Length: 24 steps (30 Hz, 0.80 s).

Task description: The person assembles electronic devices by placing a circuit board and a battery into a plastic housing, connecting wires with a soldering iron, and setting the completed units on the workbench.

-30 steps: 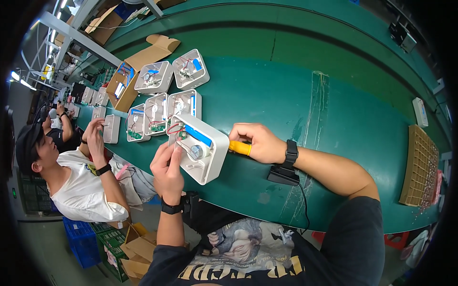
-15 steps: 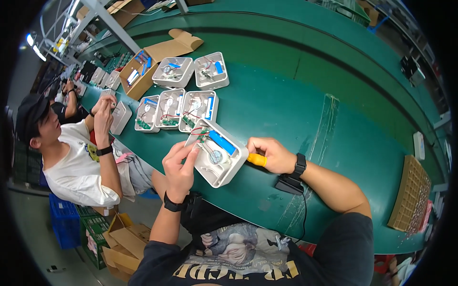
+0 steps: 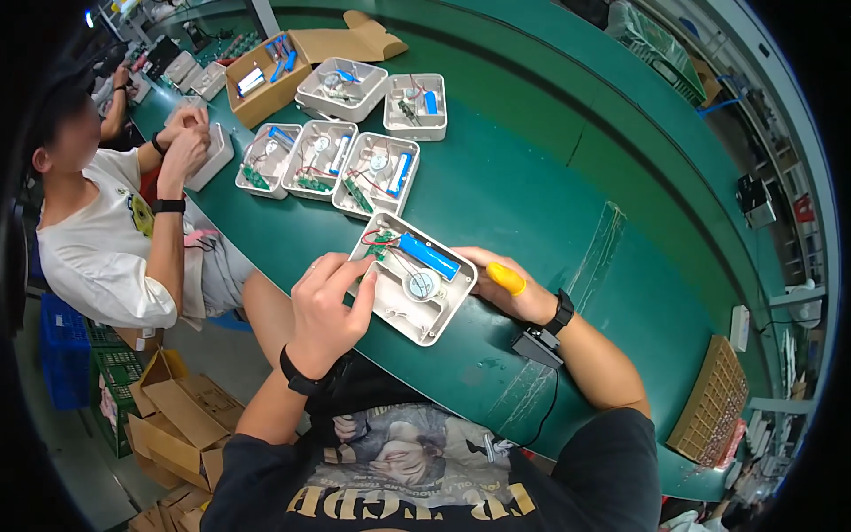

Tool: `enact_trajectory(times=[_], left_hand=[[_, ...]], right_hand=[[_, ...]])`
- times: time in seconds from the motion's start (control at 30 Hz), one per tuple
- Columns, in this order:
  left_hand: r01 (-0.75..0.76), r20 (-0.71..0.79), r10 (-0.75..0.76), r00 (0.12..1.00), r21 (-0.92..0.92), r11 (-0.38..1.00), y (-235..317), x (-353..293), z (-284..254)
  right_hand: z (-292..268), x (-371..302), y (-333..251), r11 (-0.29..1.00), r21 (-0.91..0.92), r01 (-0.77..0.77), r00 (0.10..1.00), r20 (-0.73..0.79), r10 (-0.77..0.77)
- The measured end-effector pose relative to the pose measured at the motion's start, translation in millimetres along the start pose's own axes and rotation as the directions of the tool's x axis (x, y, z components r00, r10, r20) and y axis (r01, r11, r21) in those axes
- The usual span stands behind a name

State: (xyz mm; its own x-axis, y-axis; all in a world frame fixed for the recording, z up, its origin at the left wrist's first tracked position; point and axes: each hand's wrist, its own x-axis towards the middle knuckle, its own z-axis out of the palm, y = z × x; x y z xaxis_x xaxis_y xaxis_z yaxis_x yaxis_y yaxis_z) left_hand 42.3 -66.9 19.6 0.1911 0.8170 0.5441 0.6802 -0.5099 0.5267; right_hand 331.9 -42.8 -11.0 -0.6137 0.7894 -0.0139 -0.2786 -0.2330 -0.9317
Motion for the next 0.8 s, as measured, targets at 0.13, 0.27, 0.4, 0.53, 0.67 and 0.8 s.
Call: enact_trajectory(times=[0.13, 0.27, 0.4, 0.53, 0.67, 0.8], left_hand=[[0.057, 0.089, -0.061, 0.994, 0.045, 0.997, -3, -20, 0], [-0.004, 0.132, -0.008, 0.991, 0.092, 0.996, -3, -30, 7], [0.009, 0.255, -0.043, 0.966, 0.132, 0.991, 0, -29, 9], [-0.015, 0.273, -0.018, 0.962, 0.12, 0.993, -4, -26, 10], [-0.018, 0.303, -0.027, 0.953, 0.145, 0.989, -6, -28, 9], [0.011, 0.338, -0.058, 0.939, 0.14, 0.99, -6, -30, 9]], right_hand=[[8, -3, 3, 0.989, -0.104, -0.109, 0.992, -0.071, 0.102], [11, 0, 12, 0.926, -0.314, -0.208, 0.977, -0.112, 0.181], [1, 5, 16, 0.922, -0.335, -0.194, 0.981, -0.08, 0.178], [-2, 5, 20, 0.931, -0.318, -0.181, 0.983, -0.077, 0.165], [2, 7, 15, 0.909, -0.353, -0.223, 0.975, -0.088, 0.205], [1, 6, 16, 0.886, -0.418, -0.2, 0.98, -0.074, 0.186]])
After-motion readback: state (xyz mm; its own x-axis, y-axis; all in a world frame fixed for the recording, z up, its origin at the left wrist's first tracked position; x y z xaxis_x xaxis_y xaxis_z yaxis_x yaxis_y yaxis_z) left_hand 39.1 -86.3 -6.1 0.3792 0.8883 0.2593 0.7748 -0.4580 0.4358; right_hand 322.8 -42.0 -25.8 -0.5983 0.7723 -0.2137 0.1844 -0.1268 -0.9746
